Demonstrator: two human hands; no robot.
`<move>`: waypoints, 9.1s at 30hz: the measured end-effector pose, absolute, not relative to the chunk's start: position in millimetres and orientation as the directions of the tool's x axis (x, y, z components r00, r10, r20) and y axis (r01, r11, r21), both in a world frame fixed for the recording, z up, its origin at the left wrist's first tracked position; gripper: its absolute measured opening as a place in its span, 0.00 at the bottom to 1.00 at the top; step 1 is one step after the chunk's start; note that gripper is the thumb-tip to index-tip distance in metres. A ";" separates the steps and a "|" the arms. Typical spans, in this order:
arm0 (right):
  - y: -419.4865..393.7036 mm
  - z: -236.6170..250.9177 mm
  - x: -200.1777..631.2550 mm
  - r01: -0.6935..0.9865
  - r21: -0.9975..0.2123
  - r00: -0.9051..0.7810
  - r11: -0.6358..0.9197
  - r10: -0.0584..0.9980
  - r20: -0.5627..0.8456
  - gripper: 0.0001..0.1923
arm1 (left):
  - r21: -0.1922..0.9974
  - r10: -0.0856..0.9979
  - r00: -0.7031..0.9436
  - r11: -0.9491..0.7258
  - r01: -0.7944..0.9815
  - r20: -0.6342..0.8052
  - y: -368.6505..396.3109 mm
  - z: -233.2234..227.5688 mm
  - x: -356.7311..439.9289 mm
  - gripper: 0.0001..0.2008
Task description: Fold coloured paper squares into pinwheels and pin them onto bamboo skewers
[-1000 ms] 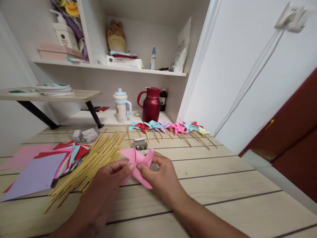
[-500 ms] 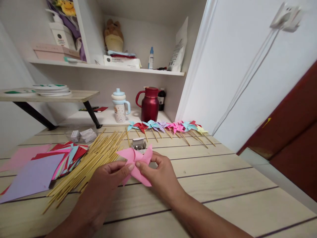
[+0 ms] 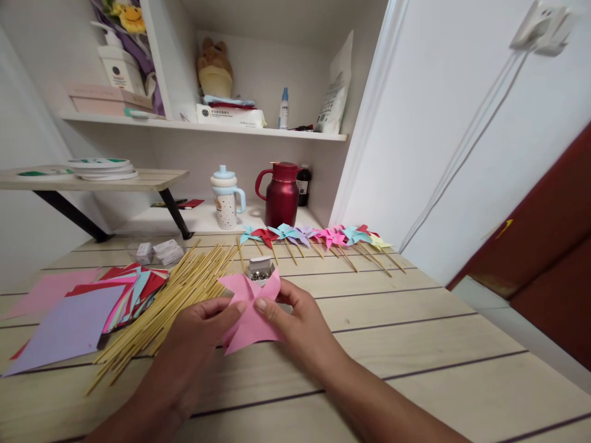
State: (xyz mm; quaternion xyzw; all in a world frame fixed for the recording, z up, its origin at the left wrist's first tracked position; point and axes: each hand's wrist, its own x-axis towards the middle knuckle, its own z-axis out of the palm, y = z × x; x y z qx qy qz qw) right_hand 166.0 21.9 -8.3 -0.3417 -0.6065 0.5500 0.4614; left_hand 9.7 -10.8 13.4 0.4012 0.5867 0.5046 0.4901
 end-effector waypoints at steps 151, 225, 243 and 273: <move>17.7 -2.8 159.8 0.045 -0.949 -0.109 0.312 0.946 0.306 0.12 | 0.970 0.971 -0.225 0.023 -0.244 -0.079 -11.8 2.5 17.4 0.11; 28.6 3.6 174.0 -0.201 -0.976 -0.309 -0.089 0.951 -0.023 0.20 | 0.981 0.982 -0.119 0.159 0.108 -0.146 -8.7 1.6 18.3 0.14; 28.9 7.2 175.8 -0.211 -0.975 -0.166 0.070 0.980 0.106 0.20 | 0.975 0.969 -0.125 0.206 -0.082 -0.215 -7.9 2.9 12.9 0.14; 27.7 -2.4 174.0 0.004 -1.000 -0.311 0.008 0.950 0.006 0.12 | 0.988 0.991 -0.009 0.132 -0.081 -0.133 -9.6 1.7 12.1 0.14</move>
